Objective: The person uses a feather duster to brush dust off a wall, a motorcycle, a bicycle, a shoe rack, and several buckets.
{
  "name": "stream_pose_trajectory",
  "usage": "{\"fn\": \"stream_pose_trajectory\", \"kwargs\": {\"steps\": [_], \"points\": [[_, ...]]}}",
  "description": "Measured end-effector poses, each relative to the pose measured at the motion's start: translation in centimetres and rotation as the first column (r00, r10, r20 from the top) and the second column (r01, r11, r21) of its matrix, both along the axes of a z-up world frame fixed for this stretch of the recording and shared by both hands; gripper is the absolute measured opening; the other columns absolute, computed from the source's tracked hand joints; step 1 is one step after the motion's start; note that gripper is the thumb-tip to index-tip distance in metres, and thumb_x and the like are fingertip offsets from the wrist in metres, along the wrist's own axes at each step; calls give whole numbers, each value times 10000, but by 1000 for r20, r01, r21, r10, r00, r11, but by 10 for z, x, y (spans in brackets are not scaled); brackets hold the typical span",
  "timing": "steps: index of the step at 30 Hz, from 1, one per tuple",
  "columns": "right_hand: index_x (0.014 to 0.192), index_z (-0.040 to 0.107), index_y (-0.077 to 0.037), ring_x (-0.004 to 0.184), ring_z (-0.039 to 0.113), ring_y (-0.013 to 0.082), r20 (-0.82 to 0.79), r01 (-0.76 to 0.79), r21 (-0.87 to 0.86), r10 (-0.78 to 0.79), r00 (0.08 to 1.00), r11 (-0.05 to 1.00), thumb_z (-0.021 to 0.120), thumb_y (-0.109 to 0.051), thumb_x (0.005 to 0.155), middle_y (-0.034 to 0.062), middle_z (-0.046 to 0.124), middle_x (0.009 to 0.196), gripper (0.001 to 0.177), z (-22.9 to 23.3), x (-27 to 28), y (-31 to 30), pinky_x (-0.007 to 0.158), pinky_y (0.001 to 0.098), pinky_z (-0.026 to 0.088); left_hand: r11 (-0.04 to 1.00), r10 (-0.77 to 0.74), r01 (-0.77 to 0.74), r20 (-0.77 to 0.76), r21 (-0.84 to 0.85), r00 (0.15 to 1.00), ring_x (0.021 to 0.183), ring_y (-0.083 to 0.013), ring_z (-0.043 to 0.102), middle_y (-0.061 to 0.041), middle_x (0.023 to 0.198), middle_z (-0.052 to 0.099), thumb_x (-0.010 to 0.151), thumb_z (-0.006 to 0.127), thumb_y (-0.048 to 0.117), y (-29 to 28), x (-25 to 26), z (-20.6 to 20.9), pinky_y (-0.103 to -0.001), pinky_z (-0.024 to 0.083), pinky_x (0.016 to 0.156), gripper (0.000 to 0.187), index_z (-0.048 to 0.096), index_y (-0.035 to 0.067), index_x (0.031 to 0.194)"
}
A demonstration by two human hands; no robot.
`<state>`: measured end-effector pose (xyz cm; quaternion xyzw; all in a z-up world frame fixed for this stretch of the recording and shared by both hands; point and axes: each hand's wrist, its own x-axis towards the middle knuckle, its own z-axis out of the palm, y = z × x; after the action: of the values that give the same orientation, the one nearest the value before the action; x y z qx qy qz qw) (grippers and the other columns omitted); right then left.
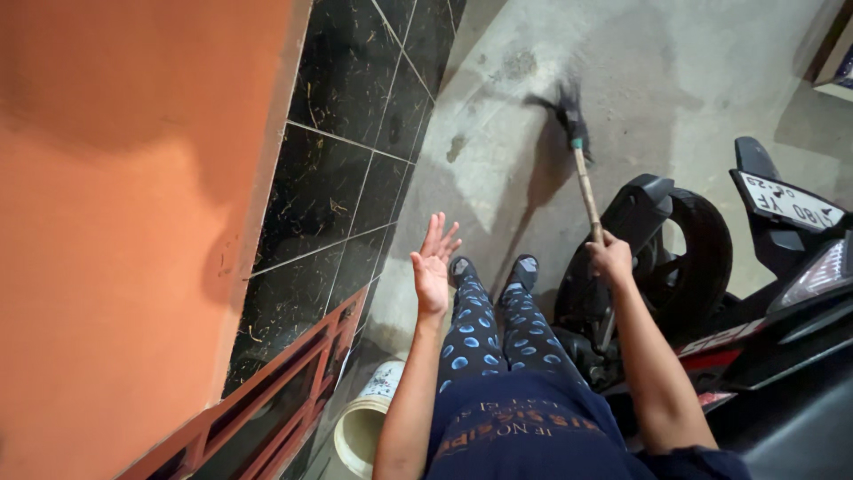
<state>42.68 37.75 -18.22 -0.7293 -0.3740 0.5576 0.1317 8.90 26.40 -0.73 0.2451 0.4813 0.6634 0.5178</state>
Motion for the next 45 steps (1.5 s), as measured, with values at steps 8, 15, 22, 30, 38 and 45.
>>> {"fn": "stream_pose_trajectory", "kwargs": {"steps": [8, 15, 22, 30, 38, 45], "points": [[1437, 615, -218, 454, 482, 138, -48, -309, -203, 305, 951, 929, 700, -179, 898, 23, 570, 643, 547, 19, 4, -69, 388, 314, 418, 1000, -9, 9, 1, 12, 1000, 1501, -343, 431, -157, 1705, 312, 1002, 275, 773, 4, 6, 1, -450, 345, 1193, 949, 302, 69, 1639], [1302, 726, -192, 551, 595, 126, -143, -726, -253, 717, 682, 639, 783, -205, 830, 35, 697, 718, 476, -1, -68, -86, 510, 337, 523, 999, 45, -45, 0, 16, 999, 1500, -336, 426, -144, 1710, 298, 986, 265, 785, -1, -7, 5, -441, 346, 1182, 964, 288, 78, 1642], [1098, 827, -164, 899, 706, 343, 83, -901, -14, 898, 431, 434, 704, -418, 952, 172, 766, 982, 318, -25, -166, -103, 818, 434, 567, 988, 152, -151, -11, 29, 988, 1493, -346, 434, -156, 1709, 305, 1001, 279, 773, -22, -23, -3, -453, 359, 1182, 953, 307, 66, 1638], [1296, 730, -84, 584, 618, 247, -64, -608, -272, 617, 785, 746, 794, -276, 866, 163, 701, 797, 475, -41, -148, -20, 531, 418, 558, 983, 183, -183, -2, 2, 983, 1493, -342, 433, -140, 1714, 290, 1001, 278, 761, -35, -25, -9, -452, 360, 1184, 940, 300, 70, 1638], [1352, 680, -134, 482, 496, 99, -162, -100, -250, 60, 985, 963, 694, -154, 945, 21, 604, 694, 408, -35, -77, 35, 412, 275, 408, 987, 158, -159, -7, -9, 987, 1482, -341, 443, -152, 1710, 298, 1005, 279, 761, -20, -13, -8, -441, 367, 1174, 951, 295, 52, 1639], [1368, 645, -130, 455, 403, 77, -239, 139, -209, -188, 953, 968, 648, -106, 970, -16, 528, 659, 399, -21, -32, 56, 395, 260, 336, 992, 126, -126, 4, 9, 992, 1486, -337, 442, -149, 1705, 303, 987, 286, 776, 4, 1, -5, -443, 374, 1167, 960, 298, 66, 1633]]}}
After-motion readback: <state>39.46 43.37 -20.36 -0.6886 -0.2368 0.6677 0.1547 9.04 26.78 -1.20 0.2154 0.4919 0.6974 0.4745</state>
